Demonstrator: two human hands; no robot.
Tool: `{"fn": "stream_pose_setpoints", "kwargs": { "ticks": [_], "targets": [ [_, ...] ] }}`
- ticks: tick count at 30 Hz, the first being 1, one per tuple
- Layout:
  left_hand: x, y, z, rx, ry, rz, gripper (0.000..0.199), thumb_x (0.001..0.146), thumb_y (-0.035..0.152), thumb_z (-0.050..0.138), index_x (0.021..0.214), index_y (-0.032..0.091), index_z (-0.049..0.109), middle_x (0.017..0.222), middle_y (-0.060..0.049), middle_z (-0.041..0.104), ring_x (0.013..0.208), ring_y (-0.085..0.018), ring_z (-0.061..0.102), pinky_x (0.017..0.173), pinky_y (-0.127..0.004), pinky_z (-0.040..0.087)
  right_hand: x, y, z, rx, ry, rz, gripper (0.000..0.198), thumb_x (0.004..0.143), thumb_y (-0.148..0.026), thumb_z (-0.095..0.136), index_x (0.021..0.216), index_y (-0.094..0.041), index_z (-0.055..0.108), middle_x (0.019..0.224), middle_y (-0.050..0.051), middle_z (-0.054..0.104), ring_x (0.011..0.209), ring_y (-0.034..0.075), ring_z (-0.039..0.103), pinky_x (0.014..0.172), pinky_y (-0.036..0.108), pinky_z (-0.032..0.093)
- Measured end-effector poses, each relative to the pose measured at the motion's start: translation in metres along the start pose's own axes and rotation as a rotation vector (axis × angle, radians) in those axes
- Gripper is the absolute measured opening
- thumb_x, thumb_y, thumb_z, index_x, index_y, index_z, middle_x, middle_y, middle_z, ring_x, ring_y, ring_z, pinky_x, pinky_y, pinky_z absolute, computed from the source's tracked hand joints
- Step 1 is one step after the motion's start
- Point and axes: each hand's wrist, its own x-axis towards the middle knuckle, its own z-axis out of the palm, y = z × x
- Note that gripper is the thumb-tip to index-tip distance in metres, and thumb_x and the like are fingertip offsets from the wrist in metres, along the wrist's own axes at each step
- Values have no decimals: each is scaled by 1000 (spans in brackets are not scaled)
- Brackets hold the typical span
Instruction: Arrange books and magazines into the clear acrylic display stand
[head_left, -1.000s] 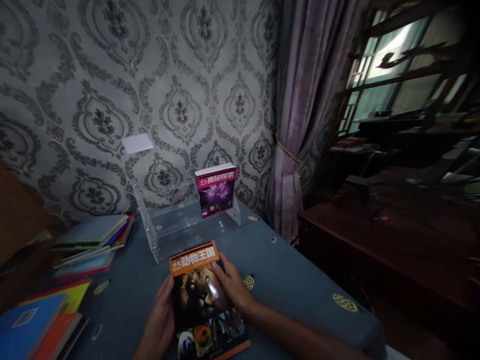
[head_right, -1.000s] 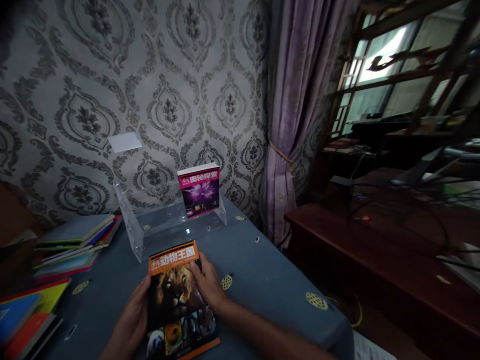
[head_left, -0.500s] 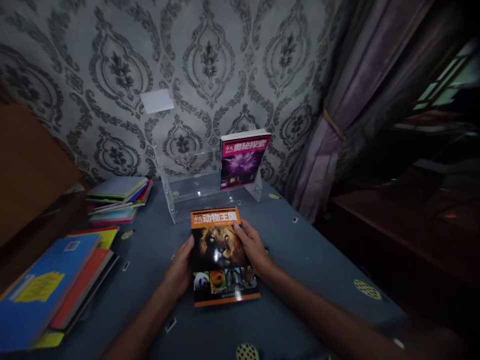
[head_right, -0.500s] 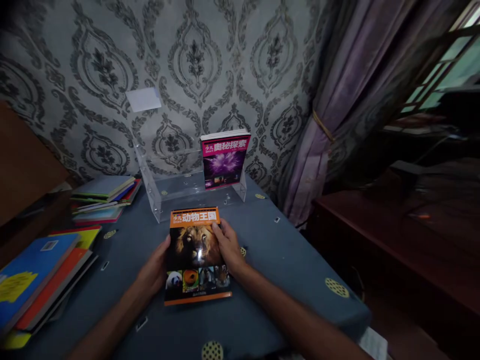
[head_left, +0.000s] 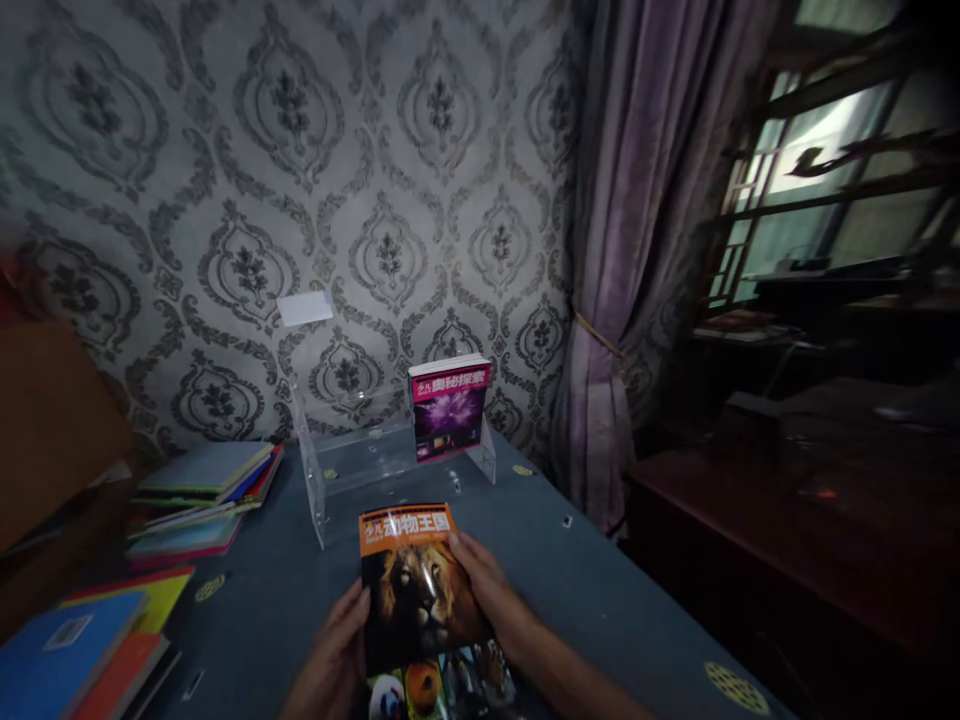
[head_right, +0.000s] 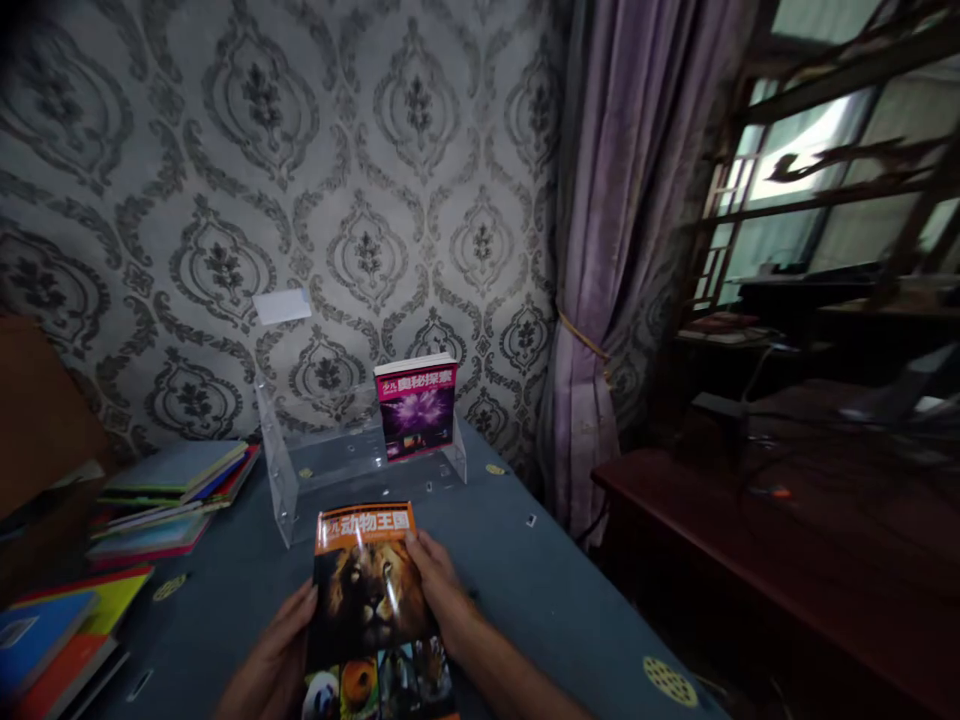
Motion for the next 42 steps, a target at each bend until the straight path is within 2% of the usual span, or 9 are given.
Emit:
{"fn": "stream_pose_setpoints", "kwargs": {
  "ticks": [3, 6, 9, 12, 16, 20, 28, 37, 42],
  "targets": [
    [6, 3, 0, -20, -21, 0, 42, 69, 30, 82, 109, 22, 72, 113, -9, 75, 118, -32, 64, 104, -44, 50, 1, -6, -8, 34, -39, 26, 54, 71, -69, 68, 98, -22, 71, 95, 5, 75, 99, 27, 69, 90, 41, 52],
    [8, 11, 11, -45, -25, 27, 44, 67, 29, 83, 109, 21, 72, 115, -9, 74, 117, -31, 65, 101, -40, 53, 9, -17, -21, -74, -134, -33, 50, 70, -68, 70, 80, -19, 70, 72, 0, 69, 71, 18, 64, 68, 30, 51],
    [11, 23, 29, -11, 3, 63, 47, 67, 26, 83, 112, 20, 71, 113, -8, 75, 112, -29, 68, 99, -40, 54, 20, -31, -33, -203, -165, -72, 50, 66, -68, 72, 64, -19, 62, 49, -7, 49, 44, 8, 40, 45, 20, 32],
    [17, 36, 49, 80, -30, 116, 49, 68, 27, 83, 114, 19, 70, 111, -9, 75, 111, -29, 68, 100, -40, 53, 33, -45, -42, -258, -164, -117, 46, 67, -65, 72, 65, -20, 60, 43, -10, 39, 37, 7, 29, 39, 20, 23],
    [33, 58, 76, 256, -238, 262, 52, 71, 38, 81, 118, 19, 70, 119, -10, 72, 117, -30, 64, 100, -38, 51, 55, -71, -47, -301, -154, -199, 43, 70, -63, 68, 75, -21, 62, 43, -9, 47, 35, 10, 42, 38, 21, 26],
    [59, 87, 105, 509, -323, 436, 54, 73, 47, 78, 118, 19, 69, 120, -10, 71, 110, -29, 65, 83, -33, 55, 82, -101, -49, -296, -49, -396, 38, 71, -59, 68, 75, -21, 61, 55, -6, 57, 45, 12, 55, 43, 23, 36],
    [105, 115, 142, 839, -268, 902, 29, 74, 43, 71, 83, 15, 70, 72, -1, 64, 70, -16, 55, 65, -25, 42, 121, -124, -61, -281, 148, -605, 37, 74, -55, 63, 89, -21, 63, 67, -3, 63, 55, 16, 60, 54, 27, 45],
    [132, 93, 142, 936, -250, 963, 17, 81, 31, 61, 82, 16, 68, 76, -2, 66, 71, -16, 57, 64, -23, 43, 139, -100, -85, -314, 185, -605, 40, 79, -55, 60, 96, -19, 64, 77, 1, 68, 59, 17, 62, 58, 30, 52],
    [143, 82, 139, 1143, -167, 929, 16, 86, 26, 53, 85, 16, 65, 76, -1, 65, 73, -16, 60, 64, -23, 46, 148, -80, -98, -357, 221, -556, 31, 79, -50, 60, 88, -21, 62, 72, 1, 66, 58, 18, 63, 53, 28, 50]
  ]
}}
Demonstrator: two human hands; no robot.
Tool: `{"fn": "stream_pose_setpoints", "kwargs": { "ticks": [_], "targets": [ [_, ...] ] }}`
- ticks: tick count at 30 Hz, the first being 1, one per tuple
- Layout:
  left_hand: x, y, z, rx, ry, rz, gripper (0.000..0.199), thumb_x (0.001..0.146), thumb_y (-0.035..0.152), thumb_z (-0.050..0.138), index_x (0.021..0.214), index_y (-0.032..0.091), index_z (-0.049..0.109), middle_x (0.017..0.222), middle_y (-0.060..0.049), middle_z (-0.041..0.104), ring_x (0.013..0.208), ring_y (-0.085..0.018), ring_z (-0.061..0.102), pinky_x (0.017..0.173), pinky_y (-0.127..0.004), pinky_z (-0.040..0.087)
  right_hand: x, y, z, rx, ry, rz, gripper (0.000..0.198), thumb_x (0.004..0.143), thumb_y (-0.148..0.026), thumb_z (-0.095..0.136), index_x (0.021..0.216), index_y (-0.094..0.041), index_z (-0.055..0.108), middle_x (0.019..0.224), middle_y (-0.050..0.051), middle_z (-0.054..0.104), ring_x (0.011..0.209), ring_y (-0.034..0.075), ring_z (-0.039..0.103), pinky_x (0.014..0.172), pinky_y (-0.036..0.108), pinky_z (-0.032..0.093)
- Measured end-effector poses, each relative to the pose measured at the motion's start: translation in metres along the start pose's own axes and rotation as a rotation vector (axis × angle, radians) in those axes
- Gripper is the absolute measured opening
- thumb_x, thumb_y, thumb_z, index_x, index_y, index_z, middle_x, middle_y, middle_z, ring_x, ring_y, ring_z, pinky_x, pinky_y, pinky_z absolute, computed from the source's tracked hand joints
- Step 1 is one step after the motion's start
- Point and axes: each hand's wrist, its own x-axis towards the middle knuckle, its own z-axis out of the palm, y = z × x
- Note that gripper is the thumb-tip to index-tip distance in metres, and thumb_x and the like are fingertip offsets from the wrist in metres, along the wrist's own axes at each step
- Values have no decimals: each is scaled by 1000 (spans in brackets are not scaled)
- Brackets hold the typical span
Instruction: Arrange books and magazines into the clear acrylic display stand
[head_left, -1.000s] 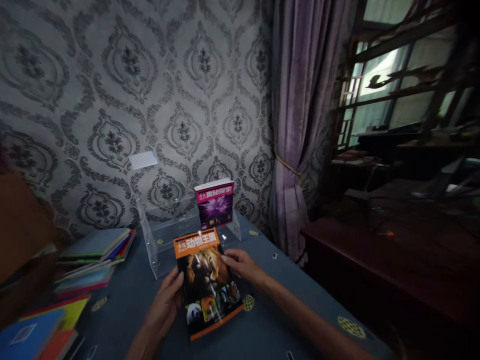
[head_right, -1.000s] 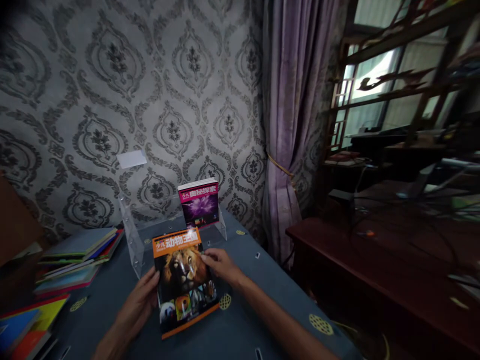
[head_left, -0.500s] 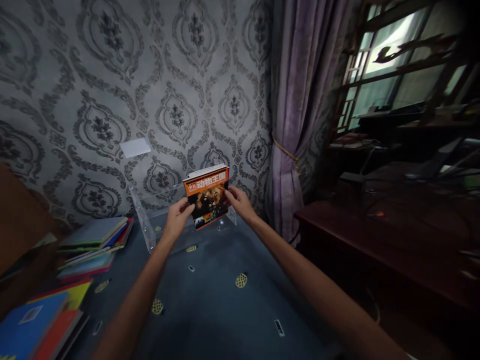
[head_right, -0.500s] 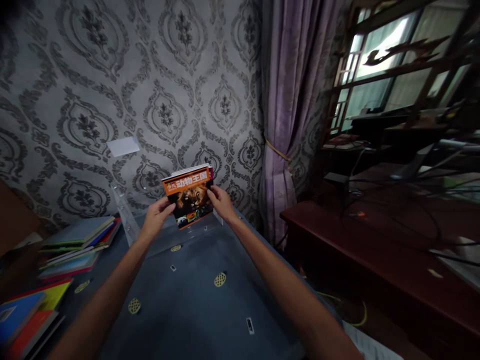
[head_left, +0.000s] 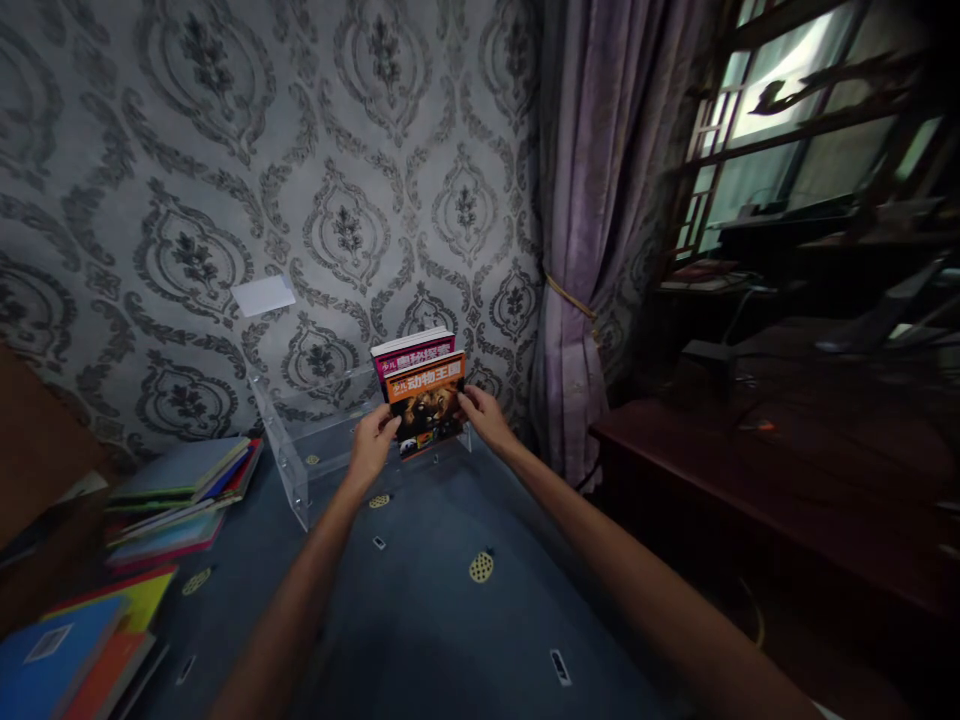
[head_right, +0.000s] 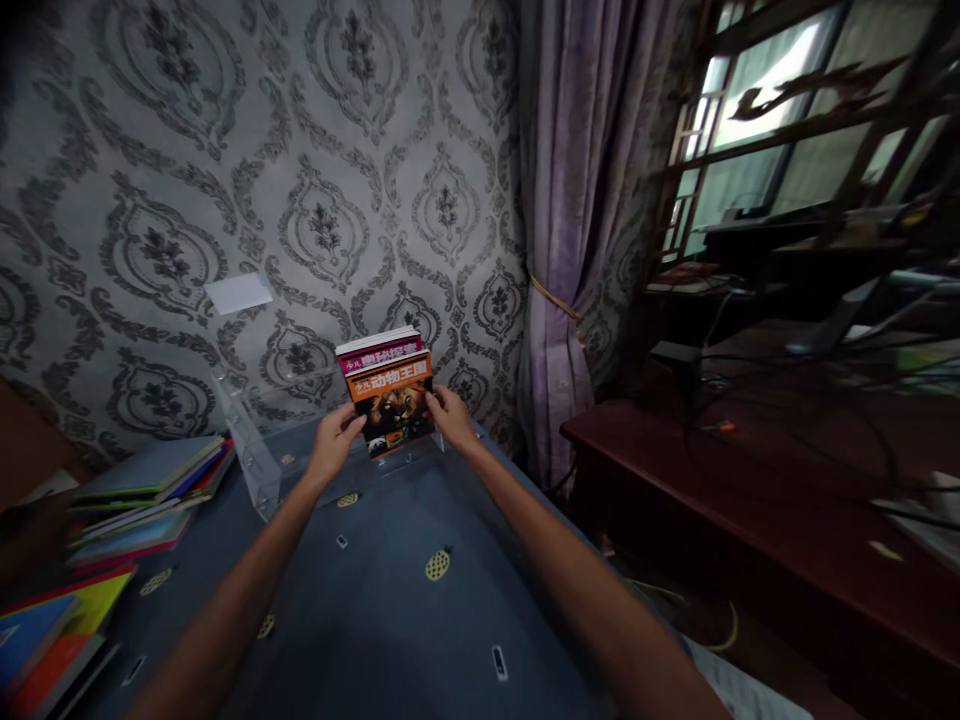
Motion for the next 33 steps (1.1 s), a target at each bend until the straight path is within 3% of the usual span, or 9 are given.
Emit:
{"fn": "stream_pose_setpoints", "kwargs": {
  "ticks": [3, 6, 12, 16, 21, 27, 33],
  "targets": [
    [-4, -5, 5, 95, -15, -54, 17, 89, 24, 50, 80, 16, 62, 74, 0, 64, 71, -15, 61, 65, -23, 47, -2, 12, 0, -47, 10, 9, 23, 80, -42, 56, 85, -21, 62, 67, 1, 65, 58, 20, 64, 53, 30, 52],
    [-12, -6, 6, 213, -14, -88, 18, 91, 22, 49, 81, 16, 63, 75, -3, 68, 73, -17, 64, 69, -25, 46, -6, 18, 3, -109, 57, -33, 22, 78, -33, 54, 91, -20, 65, 77, 3, 68, 64, 22, 65, 58, 34, 54],
    [-22, 11, 7, 588, -82, -175, 24, 98, 24, 44, 101, 16, 66, 89, -13, 75, 86, -24, 71, 72, -28, 44, -14, 22, 11, -217, 197, -171, 32, 76, -26, 52, 102, -17, 67, 97, 10, 67, 84, 25, 63, 77, 41, 54],
    [-23, 23, 8, 812, -161, -252, 31, 102, 30, 37, 110, 18, 64, 96, -13, 76, 94, -25, 72, 71, -28, 44, -17, 28, 10, -255, 231, -194, 32, 79, -27, 53, 106, -18, 67, 99, 10, 64, 81, 23, 62, 77, 41, 55],
    [-25, 24, 13, 889, -200, -298, 35, 103, 34, 33, 112, 19, 63, 97, -12, 76, 93, -25, 73, 70, -29, 47, -25, 33, 7, -273, 210, -186, 31, 83, -27, 52, 108, -19, 68, 99, 10, 62, 82, 24, 63, 73, 41, 55],
    [-31, 17, 19, 901, -199, -313, 35, 103, 33, 32, 114, 19, 62, 97, -13, 76, 92, -26, 73, 71, -30, 49, -37, 32, 9, -283, 177, -205, 45, 88, -30, 50, 132, -21, 55, 108, 10, 60, 85, 22, 60, 72, 38, 55],
    [-36, 14, 19, 815, -183, -355, 31, 103, 32, 34, 114, 18, 60, 96, -13, 75, 92, -27, 72, 73, -31, 49, -45, 28, 14, -314, 211, -190, 40, 87, -29, 49, 125, -18, 54, 113, 13, 60, 90, 23, 61, 72, 39, 54]
  ]
}}
